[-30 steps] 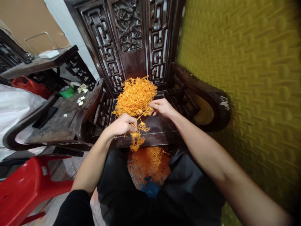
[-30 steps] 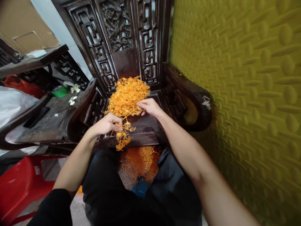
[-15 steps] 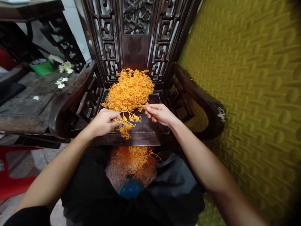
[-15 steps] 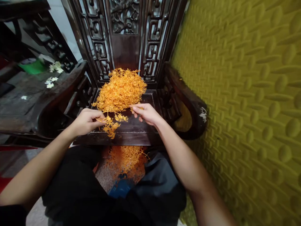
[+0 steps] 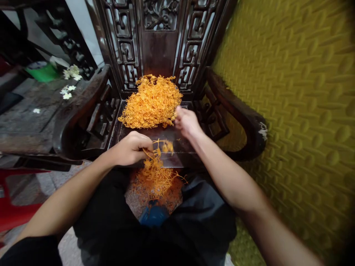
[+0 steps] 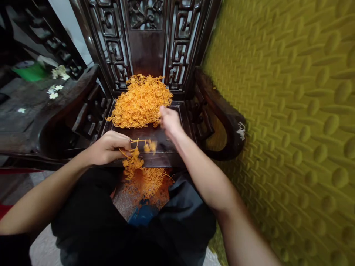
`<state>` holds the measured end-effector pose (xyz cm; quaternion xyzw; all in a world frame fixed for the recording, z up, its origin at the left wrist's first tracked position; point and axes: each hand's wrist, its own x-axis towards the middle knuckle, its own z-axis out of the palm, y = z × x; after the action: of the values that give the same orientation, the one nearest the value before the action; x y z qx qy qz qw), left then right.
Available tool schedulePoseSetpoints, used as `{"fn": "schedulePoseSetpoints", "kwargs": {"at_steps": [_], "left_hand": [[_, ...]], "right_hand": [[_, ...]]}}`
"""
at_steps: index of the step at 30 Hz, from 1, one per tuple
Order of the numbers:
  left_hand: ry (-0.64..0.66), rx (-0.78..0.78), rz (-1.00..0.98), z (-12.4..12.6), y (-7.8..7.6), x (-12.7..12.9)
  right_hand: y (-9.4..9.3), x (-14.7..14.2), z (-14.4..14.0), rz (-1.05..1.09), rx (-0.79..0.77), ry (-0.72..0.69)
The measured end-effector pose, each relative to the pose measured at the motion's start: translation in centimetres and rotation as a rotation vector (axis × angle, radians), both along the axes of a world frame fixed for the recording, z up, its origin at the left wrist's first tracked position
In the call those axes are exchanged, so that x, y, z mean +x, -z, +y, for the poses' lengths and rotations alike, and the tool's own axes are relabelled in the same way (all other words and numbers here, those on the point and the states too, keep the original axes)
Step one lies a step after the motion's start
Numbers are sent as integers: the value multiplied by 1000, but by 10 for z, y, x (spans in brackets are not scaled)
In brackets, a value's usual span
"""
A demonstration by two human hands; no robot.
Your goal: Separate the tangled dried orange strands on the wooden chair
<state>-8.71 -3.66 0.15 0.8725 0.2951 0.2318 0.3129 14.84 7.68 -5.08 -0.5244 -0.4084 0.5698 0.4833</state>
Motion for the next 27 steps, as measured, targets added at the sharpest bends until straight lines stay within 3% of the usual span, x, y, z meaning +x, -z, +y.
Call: {"fn": "schedulePoseSetpoints", "kwargs": {"at_steps": [2,3,6,10,13,17,19,22,24,25,27], "left_hand": [[-30,15,-8,0,0,-3],[-68,51,3,1,1,-4],[-178,252,95,7,8,-9],[-266,546,287,11,17,-3],[-277,671,368,8,15,8],[-283,750,424,3,12,20],[-277,753,455,2,12,20],[-315,685,512,3,16,9],[-404,608,537,5,18,-1],[-453,572,536,5,19,-6],[-507,526,502,5,19,-10]], "right_hand": [[-4,19,6,3,2,169],[-8,28,4,17,49,144],[-19,40,-20,17,157,-105],[-32,22,-61,-165,287,-383],[-35,3,-75,-423,365,-501],[-34,-9,-79,-585,477,-571],[-34,-2,-76,-698,580,-513],[-33,30,-60,-904,647,-182],[-26,58,-44,-925,575,112],[-21,70,-37,-880,517,186],[-9,84,-26,-689,317,164]]}}
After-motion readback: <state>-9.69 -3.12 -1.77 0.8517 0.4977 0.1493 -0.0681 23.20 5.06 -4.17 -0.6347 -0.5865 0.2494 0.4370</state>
